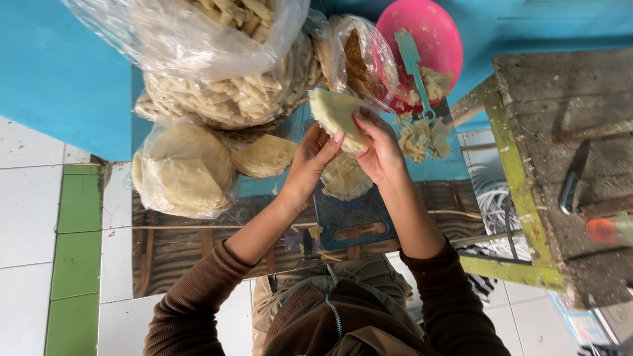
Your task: The person tears thin dough wrapper sheets into smaller pieces by hand over a cutting board, stacking the torn pieces, and occasionally uses a plastic spatula to scoop filling from a pink bowl. They continue tearing more wrappers from a dough ball and a large bag of finished rolled snacks on the table.
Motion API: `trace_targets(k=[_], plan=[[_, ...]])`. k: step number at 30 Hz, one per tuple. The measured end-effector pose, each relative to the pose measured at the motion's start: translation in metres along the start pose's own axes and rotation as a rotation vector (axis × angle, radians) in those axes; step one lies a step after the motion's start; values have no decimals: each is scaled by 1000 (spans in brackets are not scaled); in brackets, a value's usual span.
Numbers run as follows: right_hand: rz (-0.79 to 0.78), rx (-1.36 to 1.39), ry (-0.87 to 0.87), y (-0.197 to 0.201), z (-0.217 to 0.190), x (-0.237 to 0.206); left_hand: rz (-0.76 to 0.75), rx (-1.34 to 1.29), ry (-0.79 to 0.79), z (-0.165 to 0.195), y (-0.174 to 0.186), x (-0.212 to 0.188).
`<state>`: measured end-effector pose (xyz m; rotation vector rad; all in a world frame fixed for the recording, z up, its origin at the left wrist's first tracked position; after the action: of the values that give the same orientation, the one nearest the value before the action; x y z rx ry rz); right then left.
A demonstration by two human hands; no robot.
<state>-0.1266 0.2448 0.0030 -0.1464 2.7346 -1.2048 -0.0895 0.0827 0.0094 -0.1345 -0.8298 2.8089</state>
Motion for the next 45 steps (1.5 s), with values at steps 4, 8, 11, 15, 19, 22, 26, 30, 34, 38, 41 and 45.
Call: trace_targets(k=[4, 8, 11, 15, 19, 22, 26, 30, 34, 38, 41, 45], plan=[[69, 103, -27, 24, 0, 15, 154, 559, -329, 2, -5, -21], [18, 366, -61, 40, -11, 32, -322, 1132, -781, -11, -40, -69], [26, 357, 11, 49, -21, 33, -601, 1436, -988, -40, -71, -101], [-75, 522, -39, 50, -32, 28, -808, 1349, -864, -65, -77, -125], [-69, 536, -30, 51, -41, 24, -902, 1335, -945, -72, -77, -130], [-72, 570, -47, 52, -43, 25, -787, 1328, -993, -68, -84, -118], [-77, 588, -56, 55, -43, 27, -552, 1345, -909, -60, -88, -101], [-85, 565, -8, 58, -49, 26, -803, 1150, -691, -62, -94, -118], [-83, 626, -44, 56, -54, 24, -807, 1061, -707, -58, -96, -118], [-141, 613, -44, 49, -49, 25, -499, 1158, -828, -51, -97, -94], [-102, 548, -12, 48, -45, 25, -614, 1154, -824, -56, -105, -98], [-45, 538, 27, 52, -48, 24, -857, 955, -687, -65, -104, -125]])
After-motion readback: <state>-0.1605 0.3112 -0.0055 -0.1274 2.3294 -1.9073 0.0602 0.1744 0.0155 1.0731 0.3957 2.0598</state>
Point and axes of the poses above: each hand's wrist, its own x-axis towards the middle knuckle, its own y-axis out of the back of the hand, z = x × y, the point moved 3 cm from there along x, towards the middle knuckle, and after that the axes turned 1 degree about x, right-handed, at the moved point
